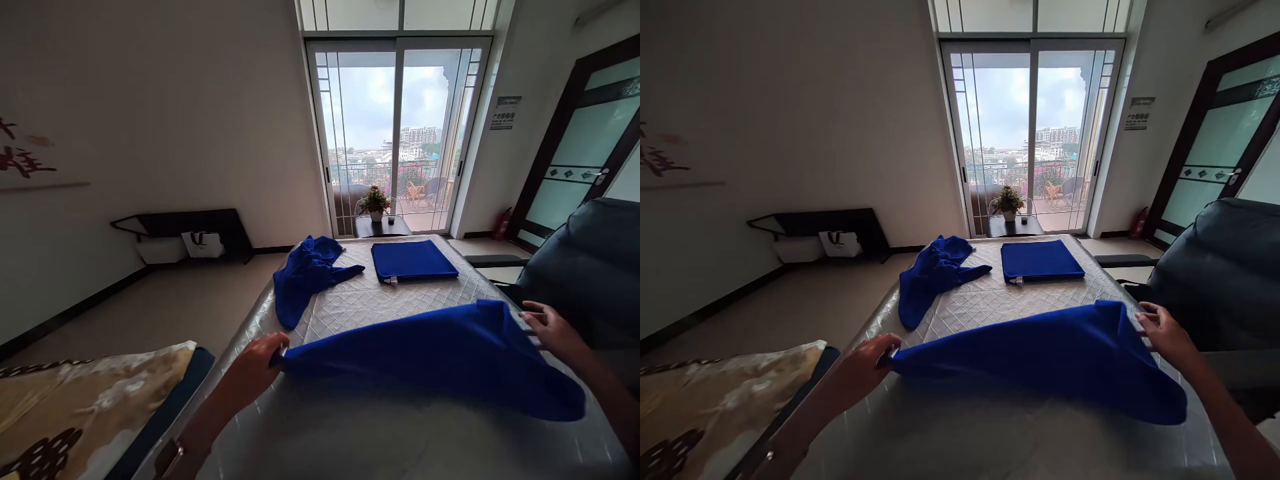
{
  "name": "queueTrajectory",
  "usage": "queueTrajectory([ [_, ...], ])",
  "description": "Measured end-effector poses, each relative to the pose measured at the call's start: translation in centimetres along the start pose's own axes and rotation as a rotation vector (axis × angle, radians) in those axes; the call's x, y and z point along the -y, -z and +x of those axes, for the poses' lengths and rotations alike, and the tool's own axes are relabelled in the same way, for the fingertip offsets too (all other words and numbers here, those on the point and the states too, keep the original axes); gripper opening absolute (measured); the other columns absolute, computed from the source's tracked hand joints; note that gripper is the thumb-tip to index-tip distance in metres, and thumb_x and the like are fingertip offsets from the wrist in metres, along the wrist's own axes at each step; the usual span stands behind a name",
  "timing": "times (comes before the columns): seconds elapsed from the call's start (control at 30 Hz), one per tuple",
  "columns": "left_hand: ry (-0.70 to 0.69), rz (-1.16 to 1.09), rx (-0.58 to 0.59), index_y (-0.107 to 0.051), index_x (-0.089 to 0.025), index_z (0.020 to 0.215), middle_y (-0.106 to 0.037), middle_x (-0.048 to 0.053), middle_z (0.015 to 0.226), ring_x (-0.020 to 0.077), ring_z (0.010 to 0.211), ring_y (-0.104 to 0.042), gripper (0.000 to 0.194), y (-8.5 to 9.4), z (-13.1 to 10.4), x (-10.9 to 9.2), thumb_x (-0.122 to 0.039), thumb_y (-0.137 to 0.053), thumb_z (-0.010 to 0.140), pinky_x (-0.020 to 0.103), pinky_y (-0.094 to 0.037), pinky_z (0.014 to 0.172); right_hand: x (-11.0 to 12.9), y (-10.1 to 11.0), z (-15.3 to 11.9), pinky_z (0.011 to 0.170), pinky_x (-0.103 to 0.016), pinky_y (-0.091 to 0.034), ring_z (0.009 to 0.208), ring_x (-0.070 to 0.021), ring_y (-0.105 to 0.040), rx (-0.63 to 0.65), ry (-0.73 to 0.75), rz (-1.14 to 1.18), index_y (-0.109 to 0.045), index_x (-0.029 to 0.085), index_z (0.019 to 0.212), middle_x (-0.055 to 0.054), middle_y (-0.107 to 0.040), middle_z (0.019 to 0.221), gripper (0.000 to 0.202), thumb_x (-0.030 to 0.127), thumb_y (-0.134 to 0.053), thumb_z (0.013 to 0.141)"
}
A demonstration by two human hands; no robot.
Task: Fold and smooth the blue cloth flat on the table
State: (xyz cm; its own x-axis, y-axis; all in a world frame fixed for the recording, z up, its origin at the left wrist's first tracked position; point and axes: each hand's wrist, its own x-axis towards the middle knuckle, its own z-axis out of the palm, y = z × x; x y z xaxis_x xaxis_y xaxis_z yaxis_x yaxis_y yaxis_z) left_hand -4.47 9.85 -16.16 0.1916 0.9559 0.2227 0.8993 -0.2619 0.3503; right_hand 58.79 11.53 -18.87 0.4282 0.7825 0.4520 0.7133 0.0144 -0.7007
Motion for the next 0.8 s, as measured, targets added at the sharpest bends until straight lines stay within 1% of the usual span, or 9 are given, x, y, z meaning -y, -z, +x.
queueTrajectory([
  [0.07,0.054,-0.025,0.044,-0.062,-0.031,0.092,-0.074,0.002,0.092,0.0264,0.091,-0.069,0.027,-1.4,-3.4,0.4,-0.014,-0.048,0.075,0.041,-0.052,0.087,-1.5,-1.1,-3.8,0.06,-0.044,-0.057,0.066,-0.0324,-0.073,0.179,-0.094,-0.014,-0.072,0.029,0.092,-0.015,-0.076,0.096,0.031,0.053,-0.055,0.081],
  [0.17,0.102,-0.002,0.1,-0.061,-0.029,0.092,-0.074,0.001,0.093,0.0237,0.088,-0.07,0.031,-4.3,-7.3,0.1,-0.009,-0.044,0.076,0.036,-0.052,0.082,-1.9,-2.9,-10.2,0.078,-0.038,-0.061,0.093,-0.0305,-0.075,0.533,0.078,-0.023,-0.075,0.033,0.095,-0.008,-0.076,0.11,0.032,0.057,-0.059,0.083],
  [0.23,0.114,0.041,0.104,-0.061,-0.027,0.096,-0.074,0.003,0.098,0.0218,0.092,-0.07,0.036,-5.9,-8.9,-0.4,-0.005,-0.04,0.078,0.034,-0.051,0.085,-1.4,-3.2,-13.1,0.088,-0.037,-0.06,0.107,-0.0288,-0.071,0.687,0.178,-0.093,-0.076,0.033,0.105,-0.005,-0.072,0.125,0.034,0.057,-0.06,0.086],
  [0.33,0.134,0.129,0.133,-0.063,-0.027,0.113,-0.073,0.004,0.112,0.0203,0.102,-0.069,0.053,-6.9,-10.0,-1.4,0.002,-0.035,0.078,0.034,-0.05,0.092,-1.2,-2.4,-14.4,0.098,-0.041,-0.056,0.116,-0.0291,-0.067,0.702,0.207,-0.204,-0.074,0.033,0.118,-0.005,-0.066,0.136,0.041,0.059,-0.061,0.088],
  [0.4,0.155,0.2,0.16,-0.063,-0.028,0.118,-0.073,0.004,0.117,0.0201,0.103,-0.069,0.06,-6.8,-9.9,-1.9,0.005,-0.034,0.077,0.034,-0.051,0.091,-1.6,-1.7,-14.0,0.1,-0.043,-0.056,0.115,-0.0288,-0.067,0.667,0.219,-0.229,-0.074,0.032,0.116,-0.006,-0.067,0.134,0.041,0.06,-0.056,0.092],
  [0.5,0.159,0.26,0.112,-0.065,-0.028,0.102,-0.074,0.001,0.109,0.0197,0.097,-0.07,0.051,-5.7,-9.4,-2.2,0.004,-0.037,0.074,0.031,-0.05,0.085,-2.2,-1.2,-13.6,0.1,-0.044,-0.055,0.11,-0.0274,-0.069,0.627,0.297,-0.214,-0.076,0.03,0.103,-0.006,-0.072,0.123,0.042,0.059,-0.046,0.097],
  [0.6,0.141,0.196,-0.063,-0.059,-0.027,0.085,-0.072,-0.001,0.09,0.0183,0.083,-0.068,0.03,-3.4,-8.8,-2.3,-0.005,-0.042,0.076,0.028,-0.049,0.075,-2.2,-0.7,-13.6,0.096,-0.041,-0.058,0.106,-0.0264,-0.072,0.616,0.339,-0.173,-0.073,0.03,0.1,-0.006,-0.074,0.115,0.043,0.06,-0.042,0.098],
  [0.7,0.073,0.124,-0.301,-0.051,-0.028,0.078,-0.065,-0.003,0.073,0.0184,0.066,-0.063,0.014,-0.1,-8.7,-2.0,-0.018,-0.043,0.08,0.028,-0.048,0.062,-1.1,0.8,-13.2,0.078,-0.037,-0.062,0.089,-0.0258,-0.076,0.525,0.197,-0.151,-0.067,0.031,0.106,-0.006,-0.077,0.107,0.045,0.063,-0.037,0.097],
  [0.8,0.073,0.145,-0.516,-0.05,-0.03,0.079,-0.067,-0.002,0.081,0.0214,0.072,-0.064,0.006,3.8,-9.9,-0.5,-0.028,-0.044,0.08,0.032,-0.051,0.065,0.7,3.5,-12.5,0.069,-0.035,-0.062,0.085,-0.0274,-0.077,0.355,0.009,-0.16,-0.064,0.033,0.107,-0.005,-0.079,0.1,0.044,0.065,-0.037,0.094],
])
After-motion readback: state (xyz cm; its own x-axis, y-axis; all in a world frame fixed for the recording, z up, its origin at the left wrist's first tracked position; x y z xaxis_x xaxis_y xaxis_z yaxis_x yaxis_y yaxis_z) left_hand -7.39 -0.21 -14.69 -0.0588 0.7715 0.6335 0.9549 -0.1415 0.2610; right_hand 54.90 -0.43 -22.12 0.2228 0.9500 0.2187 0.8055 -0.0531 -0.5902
